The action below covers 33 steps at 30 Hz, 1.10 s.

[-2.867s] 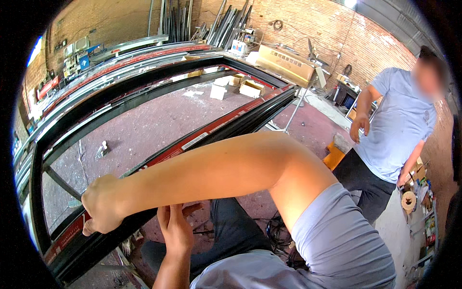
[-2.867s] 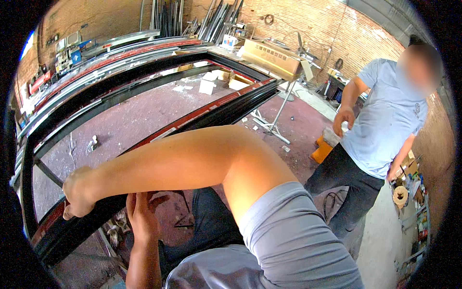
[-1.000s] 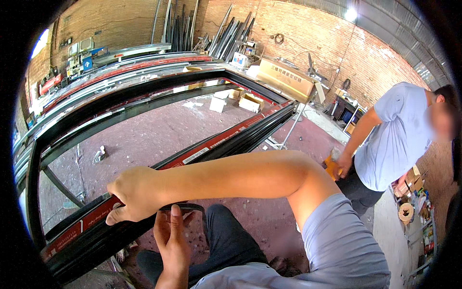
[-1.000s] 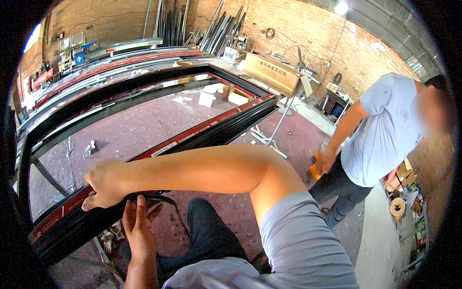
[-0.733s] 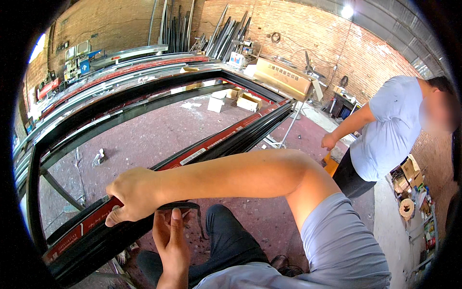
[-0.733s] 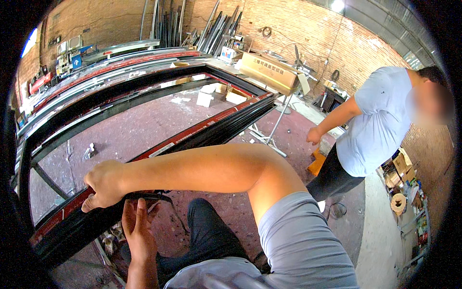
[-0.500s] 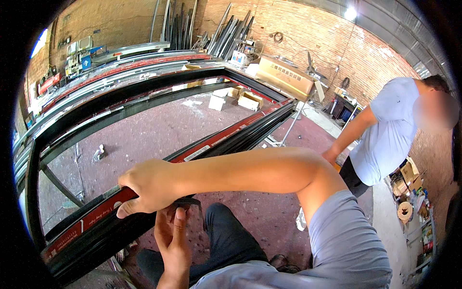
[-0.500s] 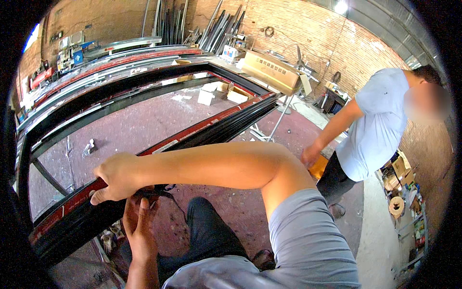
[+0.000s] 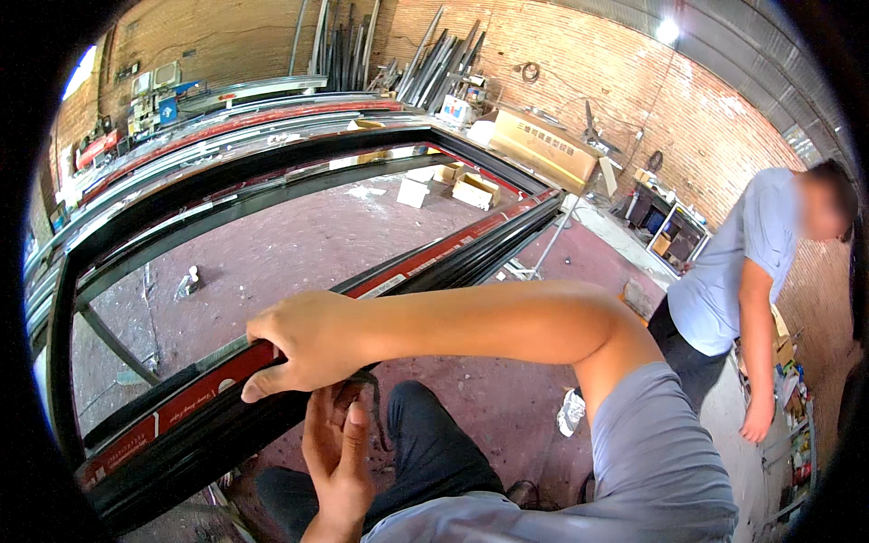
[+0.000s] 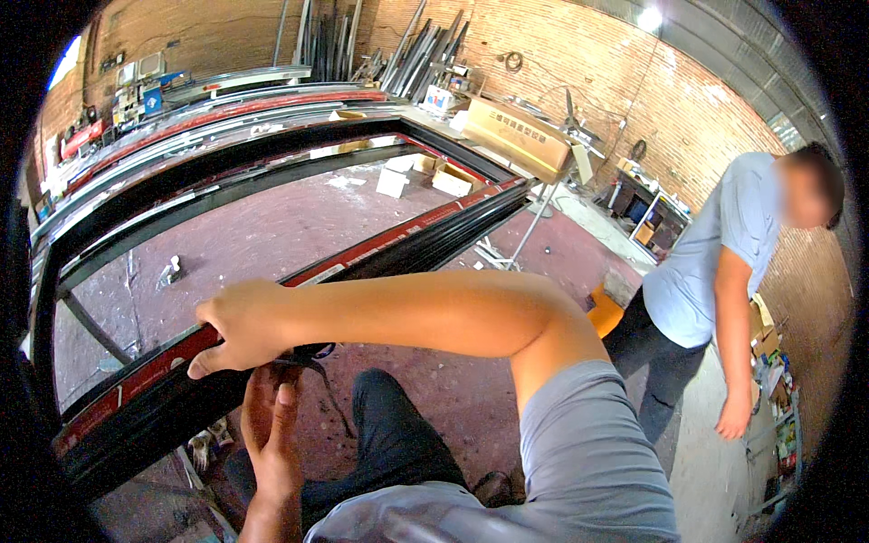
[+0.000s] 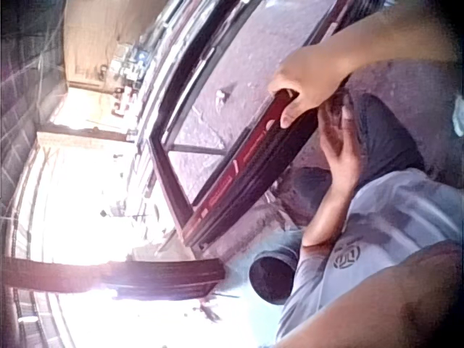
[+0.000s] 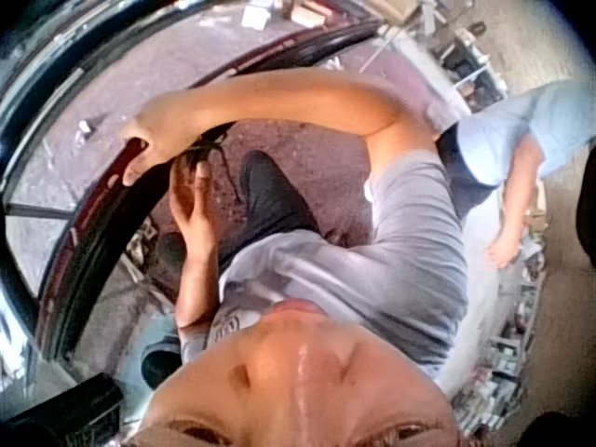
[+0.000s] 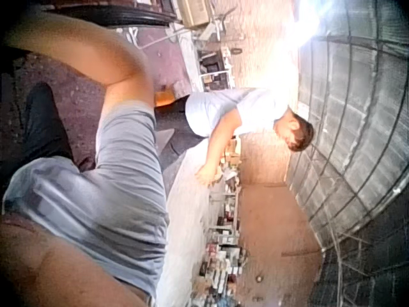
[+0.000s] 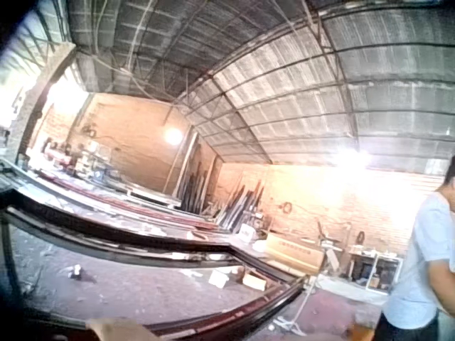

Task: The person installs a black rubber seal into the groove of a window frame. They use shears to cut the seal to length and then press it into place along the frame's edge.

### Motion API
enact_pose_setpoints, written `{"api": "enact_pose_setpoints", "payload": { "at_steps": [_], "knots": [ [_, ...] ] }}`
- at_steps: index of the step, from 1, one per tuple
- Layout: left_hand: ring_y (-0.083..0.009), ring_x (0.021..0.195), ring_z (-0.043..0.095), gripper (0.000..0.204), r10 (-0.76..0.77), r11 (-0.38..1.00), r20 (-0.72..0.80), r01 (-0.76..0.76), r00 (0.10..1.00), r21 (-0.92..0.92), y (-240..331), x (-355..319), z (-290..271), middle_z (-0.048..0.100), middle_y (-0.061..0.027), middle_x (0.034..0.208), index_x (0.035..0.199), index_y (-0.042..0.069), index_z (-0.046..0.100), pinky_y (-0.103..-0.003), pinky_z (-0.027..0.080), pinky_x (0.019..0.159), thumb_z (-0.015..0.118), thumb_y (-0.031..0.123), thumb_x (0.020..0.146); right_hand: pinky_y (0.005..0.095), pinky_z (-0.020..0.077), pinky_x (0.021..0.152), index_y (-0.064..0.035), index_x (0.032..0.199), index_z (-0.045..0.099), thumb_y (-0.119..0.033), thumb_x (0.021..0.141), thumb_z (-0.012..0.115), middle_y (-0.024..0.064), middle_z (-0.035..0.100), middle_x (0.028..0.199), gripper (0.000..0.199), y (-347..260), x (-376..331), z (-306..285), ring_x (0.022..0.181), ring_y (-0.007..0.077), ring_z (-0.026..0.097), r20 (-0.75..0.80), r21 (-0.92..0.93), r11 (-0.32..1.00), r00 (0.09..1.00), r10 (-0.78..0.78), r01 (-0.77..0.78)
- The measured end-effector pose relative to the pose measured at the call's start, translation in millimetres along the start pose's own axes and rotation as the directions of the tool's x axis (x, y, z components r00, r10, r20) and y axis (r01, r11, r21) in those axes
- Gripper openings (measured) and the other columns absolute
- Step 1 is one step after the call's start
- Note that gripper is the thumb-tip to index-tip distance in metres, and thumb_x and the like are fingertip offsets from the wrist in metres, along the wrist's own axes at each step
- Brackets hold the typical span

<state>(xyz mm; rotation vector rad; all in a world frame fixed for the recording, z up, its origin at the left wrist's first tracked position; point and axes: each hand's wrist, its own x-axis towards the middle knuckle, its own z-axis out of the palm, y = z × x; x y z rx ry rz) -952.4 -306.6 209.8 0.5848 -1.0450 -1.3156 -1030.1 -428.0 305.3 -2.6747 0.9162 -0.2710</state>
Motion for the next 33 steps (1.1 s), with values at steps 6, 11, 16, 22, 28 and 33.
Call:
{"api": "enact_pose_setpoints", "payload": {
  "at_steps": [6, 11, 16, 22, 28, 33],
  "knots": [
    [-0.0254, 0.128, 0.046, 0.052, 0.015, 0.999, 0.025, -0.014, 1.000, -0.041, -4, -16, -43, 0.047, -0.0198, 0.138, 0.141, -0.004, 0.035, -0.038, 0.036, 0.108, 0.055, 0.013, 0.096, 0.0412, 0.0498, 0.067, -0.0014, 0.098, 0.065, -0.051, 0.089, 0.060, 0.0175, 0.063, 0.079, 0.051, -35, 32, 14, 0.076, 0.0287, 0.064, 0.113, 0.056, 0.998, 0.994, 0.007, -0.014],
    [-0.0267, 0.129, 0.045, 0.059, 0.103, 0.995, 0.141, -0.100, 0.985, -0.032, -12, -62, -22, 0.047, -0.0222, 0.138, 0.143, -0.005, 0.032, -0.039, 0.035, 0.109, 0.057, 0.021, 0.096, 0.0390, 0.0477, 0.082, 0.0015, 0.108, 0.062, -0.044, 0.083, 0.069, 0.0171, 0.065, 0.093, 0.052, -98, -32, 15, 0.087, 0.0278, 0.063, -0.152, 0.009, 0.965, 0.954, 0.260, -0.262],
    [-0.0304, 0.128, 0.045, 0.064, 0.051, 0.989, 0.291, -0.007, 0.955, -0.150, 36, -102, -43, 0.038, -0.0241, 0.142, 0.144, -0.007, 0.027, -0.041, 0.037, 0.108, 0.055, 0.026, 0.097, 0.0397, 0.0450, 0.086, 0.0024, 0.115, 0.056, -0.058, 0.086, 0.061, 0.0186, 0.060, 0.106, 0.067, -112, -79, 28, 0.098, 0.0294, 0.059, -0.222, -0.163, 0.937, 0.937, 0.271, -0.310],
    [-0.0295, 0.115, 0.055, 0.047, -0.020, 0.998, 0.344, 0.000, 0.939, 0.058, 39, -45, -38, 0.053, -0.0238, 0.127, 0.130, -0.007, 0.043, -0.039, 0.045, 0.098, 0.056, 0.024, 0.096, 0.0417, 0.0431, 0.093, 0.0022, 0.123, 0.052, -0.058, 0.087, 0.059, 0.0205, 0.057, 0.112, 0.071, -39, -62, -7, 0.103, 0.0325, 0.056, -0.082, -0.052, 0.922, 0.922, 0.379, -0.384],
    [-0.0350, 0.088, 0.061, 0.016, 0.378, 0.859, 0.332, -0.461, 0.864, 0.221, 90, -40, -49, 0.061, -0.0195, 0.092, 0.098, -0.005, 0.058, -0.042, 0.048, 0.077, 0.059, 0.010, 0.091, 0.0416, 0.0448, 0.083, 0.0037, 0.110, 0.058, -0.062, 0.084, 0.061, 0.0207, 0.059, 0.099, 0.071, -50, -62, -8, 0.093, 0.0319, 0.058, -0.100, 0.036, 0.949, 0.943, 0.316, -0.314],
    [-0.0350, 0.086, 0.060, 0.013, 0.646, 0.448, 0.344, -0.703, 0.682, 0.553, 130, -10, -71, 0.060, -0.0187, 0.091, 0.093, -0.005, 0.059, -0.042, 0.048, 0.072, 0.062, 0.005, 0.084, 0.0356, 0.0459, 0.071, 0.0055, 0.105, 0.059, -0.063, 0.084, 0.060, 0.0154, 0.060, 0.084, 0.071, -38, -68, -6, 0.077, 0.0251, 0.059, -0.161, 0.159, 0.980, 0.976, 0.147, -0.121]
  ]
}}
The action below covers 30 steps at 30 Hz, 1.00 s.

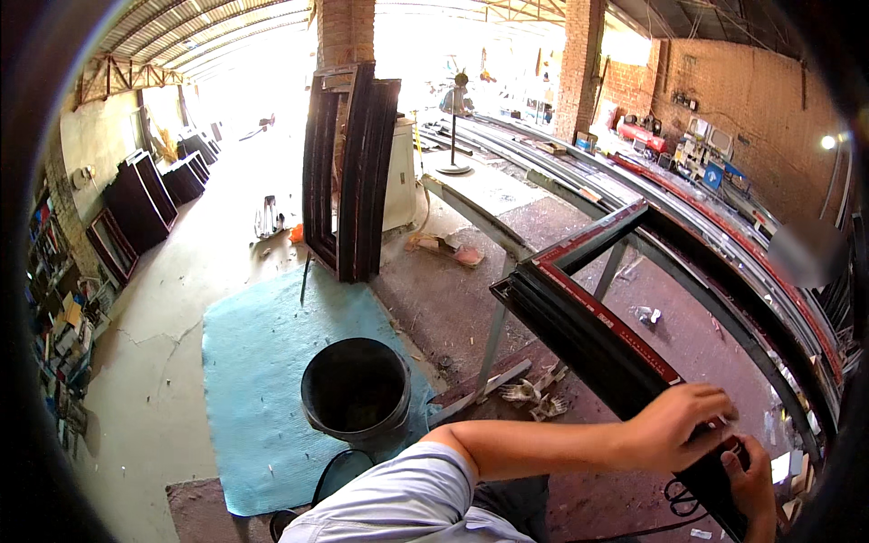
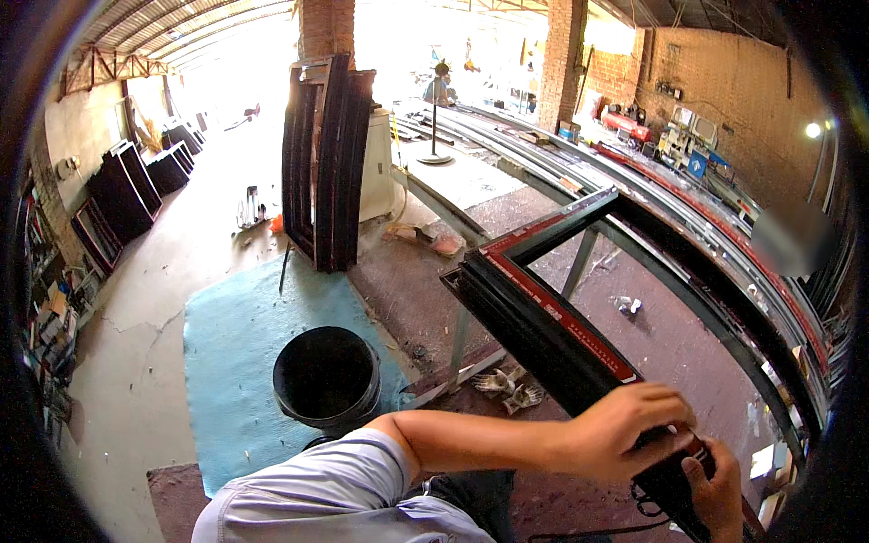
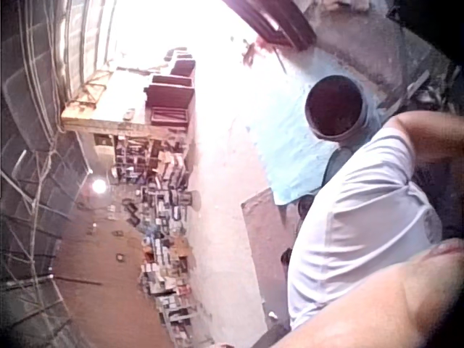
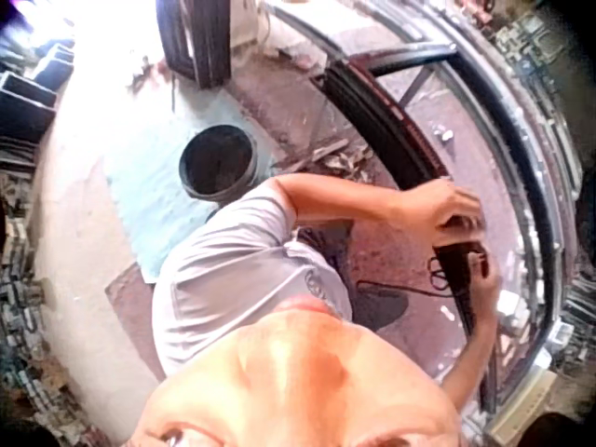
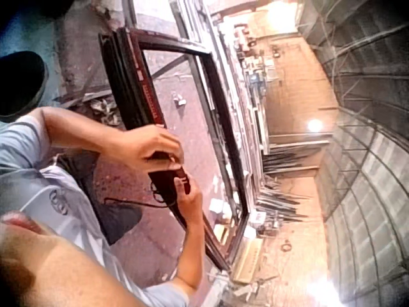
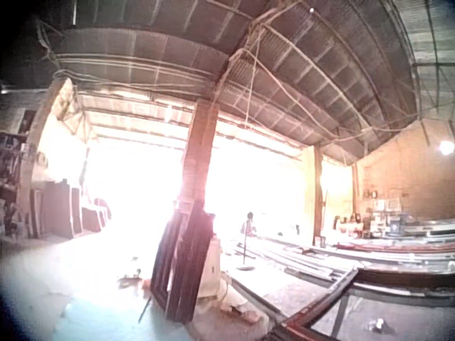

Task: The person installs a black rubber seal into the groove of a window frame. They use shears to cut the seal to length and then press it into place along the frame's edge.

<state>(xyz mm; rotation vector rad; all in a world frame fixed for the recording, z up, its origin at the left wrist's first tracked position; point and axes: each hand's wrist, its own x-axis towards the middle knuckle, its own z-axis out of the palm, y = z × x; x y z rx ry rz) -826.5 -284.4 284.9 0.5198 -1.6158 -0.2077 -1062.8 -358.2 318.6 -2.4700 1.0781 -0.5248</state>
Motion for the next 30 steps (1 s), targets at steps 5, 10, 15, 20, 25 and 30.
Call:
{"api": "enact_pose_setpoints", "payload": {
  "at_steps": [5, 10, 15, 20, 25, 30],
  "knots": [
    [-0.0333, 0.086, 0.062, 0.024, -0.054, 0.907, 0.059, 0.024, 0.997, 0.421, -23, 6, -5, 0.062, -0.0159, 0.094, 0.099, 0.000, 0.060, -0.042, 0.050, 0.073, 0.063, 0.021, 0.087, 0.0339, 0.0460, 0.070, 0.0053, 0.102, 0.060, -0.060, 0.085, 0.062, 0.0123, 0.060, 0.080, 0.068, -11, -1, -6, 0.076, 0.0210, 0.059, 0.046, -0.079, 0.995, 0.997, 0.056, -0.052],
    [-0.0315, 0.092, 0.064, 0.040, -0.343, 0.728, 0.248, 0.090, 0.906, 0.680, -17, 8, 2, 0.063, -0.0151, 0.098, 0.102, 0.003, 0.062, -0.041, 0.052, 0.076, 0.053, 0.040, 0.093, 0.0359, 0.0476, 0.074, 0.0049, 0.105, 0.062, -0.058, 0.084, 0.064, 0.0154, 0.064, 0.085, 0.066, -10, -5, -8, 0.079, 0.0233, 0.061, 0.011, -0.052, 0.997, 0.998, 0.056, -0.055],
    [-0.0293, 0.084, 0.068, 0.050, -0.387, 0.622, 0.243, 0.057, 0.889, 0.781, -22, 8, 6, 0.068, -0.0133, 0.090, 0.090, 0.006, 0.067, -0.040, 0.054, 0.072, 0.049, 0.053, 0.092, 0.0453, 0.0448, 0.086, 0.0005, 0.113, 0.062, -0.060, 0.087, 0.057, 0.0197, 0.062, 0.096, 0.066, -8, -15, 7, 0.093, 0.0369, 0.059, -0.124, -0.256, 0.965, 0.988, -0.096, 0.062],
    [-0.0259, 0.070, 0.065, 0.043, -0.135, 0.658, 0.225, -0.082, 0.965, 0.749, -22, -3, 7, 0.064, -0.0092, 0.076, 0.080, 0.007, 0.066, -0.038, 0.051, 0.061, 0.060, 0.049, 0.089, 0.0488, 0.0315, 0.104, -0.0087, 0.136, 0.049, -0.022, 0.084, 0.069, 0.0153, 0.045, 0.136, 0.058, -6, -68, 28, 0.124, 0.0369, 0.044, -0.271, -0.497, 0.865, 0.935, -0.230, 0.069],
    [-0.0278, 0.071, 0.065, 0.037, -0.140, 0.671, 0.271, -0.110, 0.952, 0.733, -40, 14, 10, 0.064, -0.0092, 0.077, 0.089, 0.005, 0.068, -0.037, 0.051, 0.063, 0.067, 0.041, 0.085, 0.0482, 0.0337, 0.104, -0.0084, 0.133, 0.052, 0.007, 0.073, 0.057, 0.0127, 0.049, 0.134, 0.062, 22, -79, 22, 0.124, 0.0325, 0.047, -0.376, -0.587, 0.809, 0.881, -0.288, 0.014],
    [-0.0286, 0.065, 0.064, 0.033, -0.162, 0.675, 0.255, -0.081, 0.953, 0.734, -37, 13, -5, 0.063, -0.0092, 0.071, 0.086, 0.005, 0.067, -0.039, 0.050, 0.060, 0.071, 0.038, 0.082, 0.0460, 0.0378, 0.102, -0.0049, 0.126, 0.058, 0.013, 0.063, 0.051, 0.0122, 0.057, 0.125, 0.066, 33, -76, 16, 0.118, 0.0333, 0.053, -0.454, -0.664, 0.745, 0.825, -0.336, -0.062]
  ]
}}
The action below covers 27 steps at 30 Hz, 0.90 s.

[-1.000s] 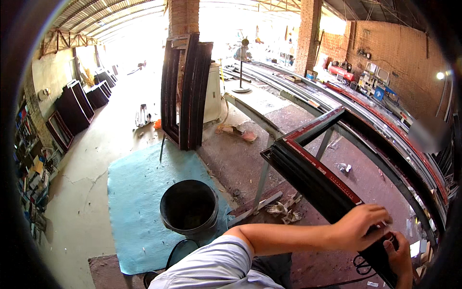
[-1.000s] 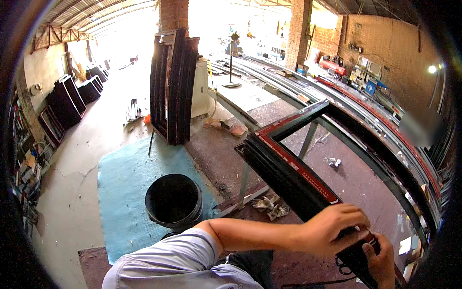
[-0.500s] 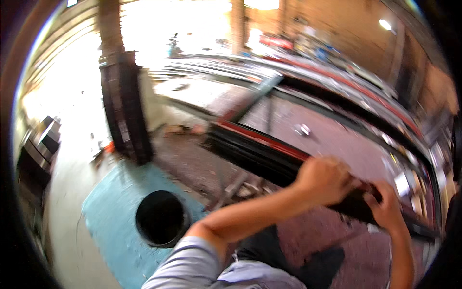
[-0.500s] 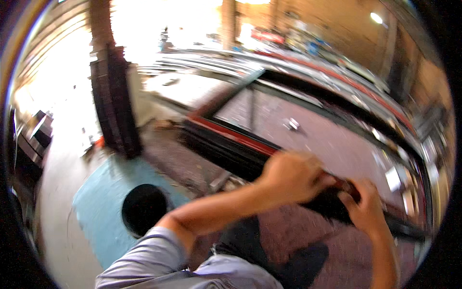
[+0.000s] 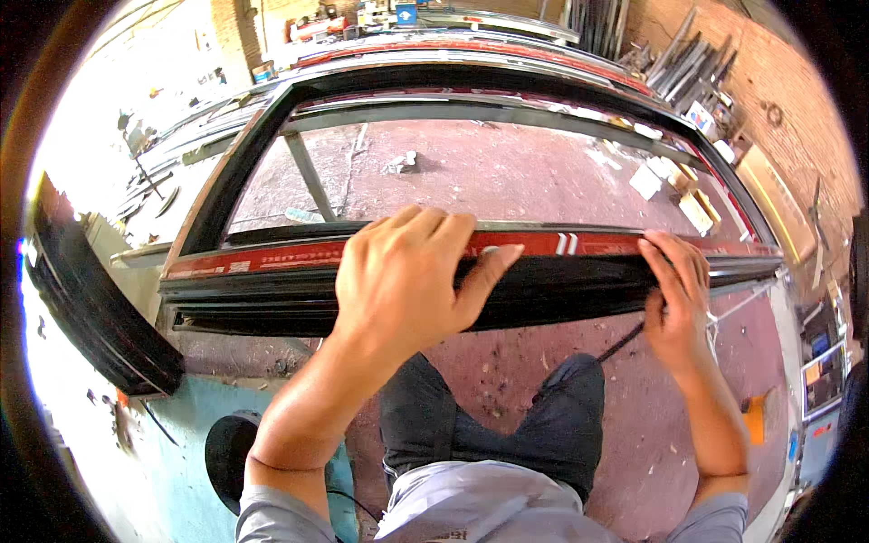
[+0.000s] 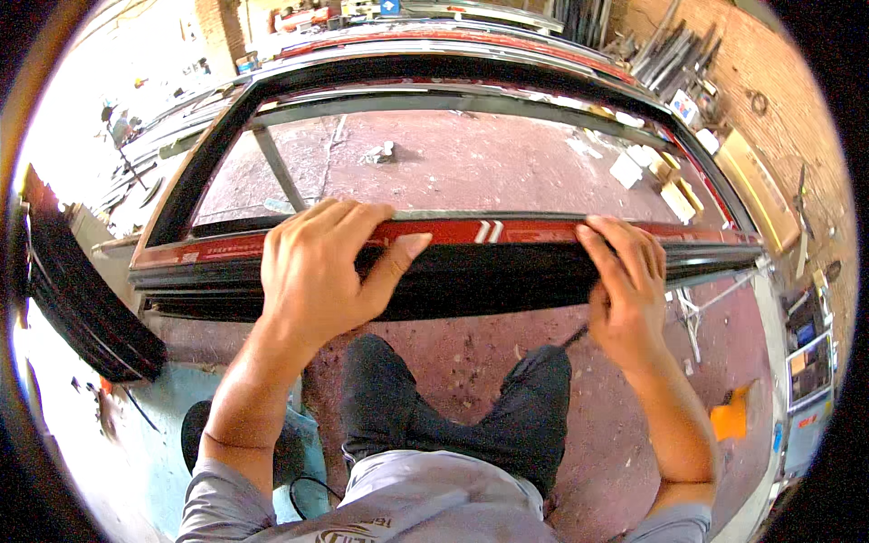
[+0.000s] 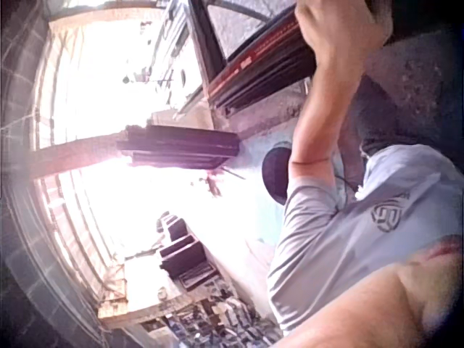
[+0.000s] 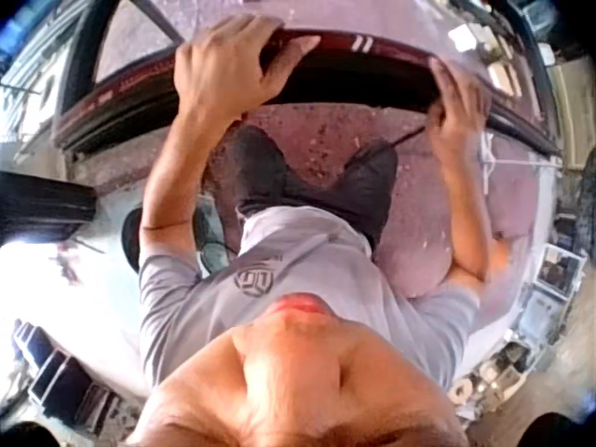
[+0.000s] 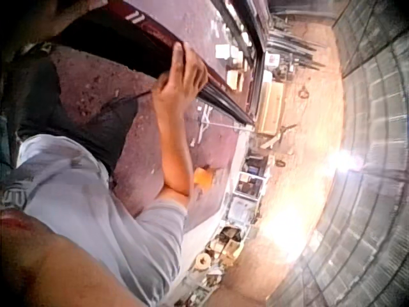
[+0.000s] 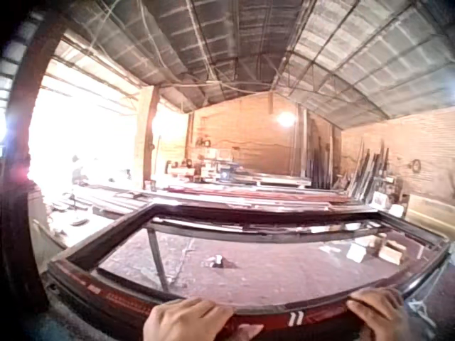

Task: The person installs a black rubber seal into the groove of a window frame. They use shears to cut the seal to length and then press it into place along the frame's edge.

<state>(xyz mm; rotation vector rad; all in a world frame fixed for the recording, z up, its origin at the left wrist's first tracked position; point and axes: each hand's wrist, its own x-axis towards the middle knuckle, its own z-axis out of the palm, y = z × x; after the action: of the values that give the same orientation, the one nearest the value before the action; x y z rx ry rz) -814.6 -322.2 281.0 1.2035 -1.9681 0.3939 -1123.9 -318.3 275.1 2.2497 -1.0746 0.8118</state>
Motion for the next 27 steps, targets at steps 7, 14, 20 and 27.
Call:
{"api": "enact_pose_setpoints", "payload": {
  "at_steps": [7, 14, 20, 27],
  "knots": [
    [-0.0295, 0.070, 0.065, 0.037, 0.012, 0.999, -0.063, -0.015, 0.998, -0.044, -18, 4, 7, 0.064, -0.0100, 0.071, 0.077, 0.006, 0.064, -0.040, 0.052, 0.062, 0.066, 0.042, 0.085, 0.0444, 0.0353, 0.108, -0.0032, 0.126, 0.059, 0.019, 0.066, 0.044, 0.0112, 0.056, 0.129, 0.065, 61, -30, -16, 0.124, 0.0313, 0.050, 0.091, 0.029, 0.989, 0.985, 0.143, -0.147],
    [-0.0293, 0.061, 0.065, 0.035, -0.029, 1.000, -0.058, 0.029, 0.998, 0.009, -62, 12, -10, 0.061, -0.0095, 0.061, 0.068, 0.009, 0.064, -0.040, 0.050, 0.053, 0.065, 0.038, 0.087, 0.0443, 0.0309, 0.111, -0.0081, 0.137, 0.051, 0.017, 0.075, 0.046, 0.0108, 0.051, 0.137, 0.066, 118, -45, -28, 0.131, 0.0300, 0.044, 0.160, -0.009, 0.987, 0.974, 0.161, -0.162],
    [-0.0189, 0.057, 0.062, 0.024, -0.231, 0.969, 0.038, 0.227, 0.972, 0.094, -123, 1, -36, 0.064, -0.0133, 0.067, 0.078, 0.002, 0.068, -0.032, 0.047, 0.056, 0.063, 0.022, 0.091, 0.0424, 0.0342, 0.109, -0.0100, 0.136, 0.051, 0.018, 0.069, 0.055, 0.0109, 0.050, 0.139, 0.073, 110, -28, -24, 0.129, 0.0315, 0.046, 0.250, 0.126, 0.984, 0.964, 0.095, -0.130],
    [-0.0156, 0.069, 0.054, 0.030, -0.271, 0.963, 0.092, 0.270, 0.958, 0.016, -215, -22, -50, 0.061, -0.0091, 0.074, 0.087, -0.004, 0.064, -0.031, 0.046, 0.067, 0.053, 0.022, 0.098, 0.0440, 0.0363, 0.107, -0.0096, 0.133, 0.053, -0.001, 0.079, 0.065, 0.0106, 0.052, 0.136, 0.056, 112, -46, -44, 0.127, 0.0315, 0.048, 0.240, 0.019, 0.994, 0.965, 0.103, -0.111]
  ]
}}
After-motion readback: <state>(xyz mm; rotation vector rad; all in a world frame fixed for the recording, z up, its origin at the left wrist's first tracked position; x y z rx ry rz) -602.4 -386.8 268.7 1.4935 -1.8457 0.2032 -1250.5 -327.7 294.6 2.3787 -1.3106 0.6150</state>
